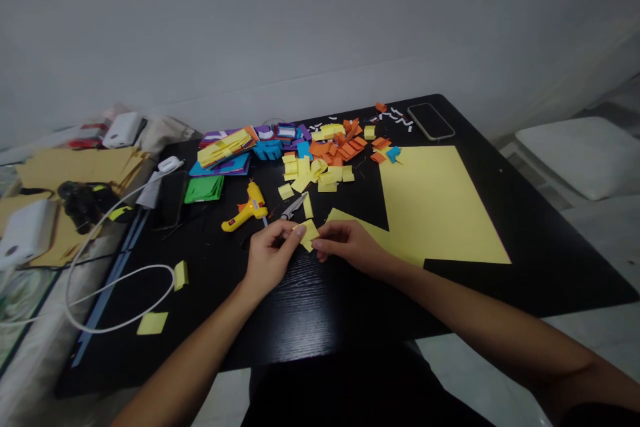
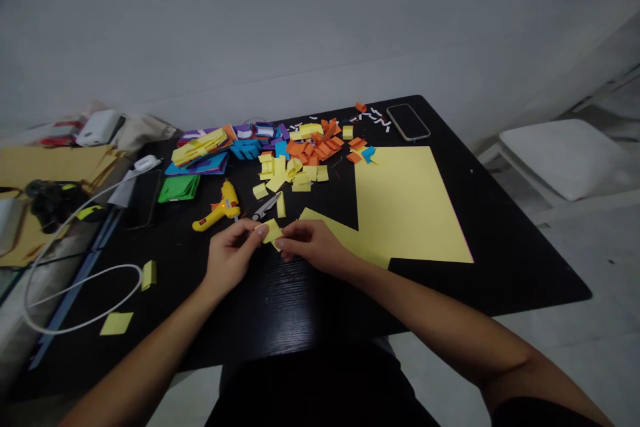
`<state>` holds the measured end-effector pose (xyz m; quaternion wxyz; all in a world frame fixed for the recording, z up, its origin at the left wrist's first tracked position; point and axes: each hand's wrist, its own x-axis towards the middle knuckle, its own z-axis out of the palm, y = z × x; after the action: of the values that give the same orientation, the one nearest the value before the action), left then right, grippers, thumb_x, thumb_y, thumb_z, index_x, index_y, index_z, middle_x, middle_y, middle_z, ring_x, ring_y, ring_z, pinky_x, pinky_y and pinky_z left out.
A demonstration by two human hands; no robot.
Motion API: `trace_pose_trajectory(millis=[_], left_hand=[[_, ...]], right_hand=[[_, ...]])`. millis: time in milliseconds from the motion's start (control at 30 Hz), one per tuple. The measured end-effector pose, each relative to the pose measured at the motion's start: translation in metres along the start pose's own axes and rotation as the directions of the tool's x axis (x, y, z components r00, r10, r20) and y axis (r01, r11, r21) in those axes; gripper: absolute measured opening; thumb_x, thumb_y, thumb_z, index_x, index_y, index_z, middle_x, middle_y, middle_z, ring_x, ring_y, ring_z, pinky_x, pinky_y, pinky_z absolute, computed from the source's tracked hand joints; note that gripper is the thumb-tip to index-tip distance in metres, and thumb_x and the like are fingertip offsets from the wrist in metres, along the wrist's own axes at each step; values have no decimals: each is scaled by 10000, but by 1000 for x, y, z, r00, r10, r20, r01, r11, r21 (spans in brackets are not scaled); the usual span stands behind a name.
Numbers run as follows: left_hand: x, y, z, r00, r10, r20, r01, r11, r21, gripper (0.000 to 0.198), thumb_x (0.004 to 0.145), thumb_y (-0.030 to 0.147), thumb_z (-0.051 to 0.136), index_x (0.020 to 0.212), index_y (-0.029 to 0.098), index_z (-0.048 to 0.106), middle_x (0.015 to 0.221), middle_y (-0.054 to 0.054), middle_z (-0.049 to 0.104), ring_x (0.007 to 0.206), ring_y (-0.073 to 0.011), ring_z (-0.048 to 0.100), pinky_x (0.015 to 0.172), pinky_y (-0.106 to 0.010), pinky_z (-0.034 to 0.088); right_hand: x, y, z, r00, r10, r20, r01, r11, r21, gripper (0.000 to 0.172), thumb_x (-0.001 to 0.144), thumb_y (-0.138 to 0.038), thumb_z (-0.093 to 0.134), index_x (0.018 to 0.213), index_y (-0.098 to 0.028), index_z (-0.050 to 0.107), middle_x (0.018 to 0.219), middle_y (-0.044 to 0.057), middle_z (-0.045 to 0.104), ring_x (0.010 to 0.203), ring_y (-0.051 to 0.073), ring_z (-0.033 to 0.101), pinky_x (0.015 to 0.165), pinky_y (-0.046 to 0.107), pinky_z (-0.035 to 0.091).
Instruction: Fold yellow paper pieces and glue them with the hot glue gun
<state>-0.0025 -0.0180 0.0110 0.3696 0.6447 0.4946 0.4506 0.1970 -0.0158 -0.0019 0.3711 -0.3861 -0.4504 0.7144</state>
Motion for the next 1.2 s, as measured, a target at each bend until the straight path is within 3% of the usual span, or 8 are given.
trace_pose_trajectory(millis=[300,533,767,900,1067,1200], left_hand=[[-2,-1,1,984,125,124,-142,980,140,193,938,320,698,816,173,718,681,12,631,618,-118,570,603,-235,459],[-2,3,2,955,268,124,-289,935,205,169,950,265,692,805,181,712,678,6,627,613,-122,573,605,-248,469],[-4,4,2,889,436,140,-458,862,218,80,947,169,695,871,183,715,721,-20,693,680,-150,612,661,-289,499],[-4,0,2,847,504,171,-531,818,220,84,935,99,691,945,179,716,813,-41,745,738,-158,661,715,-309,523],[-3,1,2,826,540,158,-563,795,227,104,922,81,703,962,177,710,819,-41,742,740,-158,666,716,-311,531],[-2,4,-1,850,526,30,-515,818,257,90,912,94,711,935,182,705,810,-38,730,735,-164,658,708,-316,531]], right_hand=[[-1,-2,-1,1000,-17,-10,17,1000,2,211,756,-356,837,792,-171,744,680,-1,726,650,139,668,720,295,534],[0,-5,0,998,39,-51,-37,998,56,156,703,-303,840,723,-174,755,631,-2,718,611,138,657,663,288,541],[1,-2,0,994,101,-47,-91,979,181,115,660,-231,840,681,-157,754,634,3,720,586,125,656,641,274,536],[0,-2,1,995,87,-51,-77,983,166,132,665,-245,847,709,-149,767,641,12,725,595,126,661,648,273,527],[-1,-2,1,994,33,-100,-27,998,63,100,715,-256,815,717,-167,768,637,10,724,626,137,668,683,287,532],[0,-2,-2,981,-12,-193,5,999,-39,89,724,-251,797,723,-171,759,610,2,712,595,137,653,672,295,528]])
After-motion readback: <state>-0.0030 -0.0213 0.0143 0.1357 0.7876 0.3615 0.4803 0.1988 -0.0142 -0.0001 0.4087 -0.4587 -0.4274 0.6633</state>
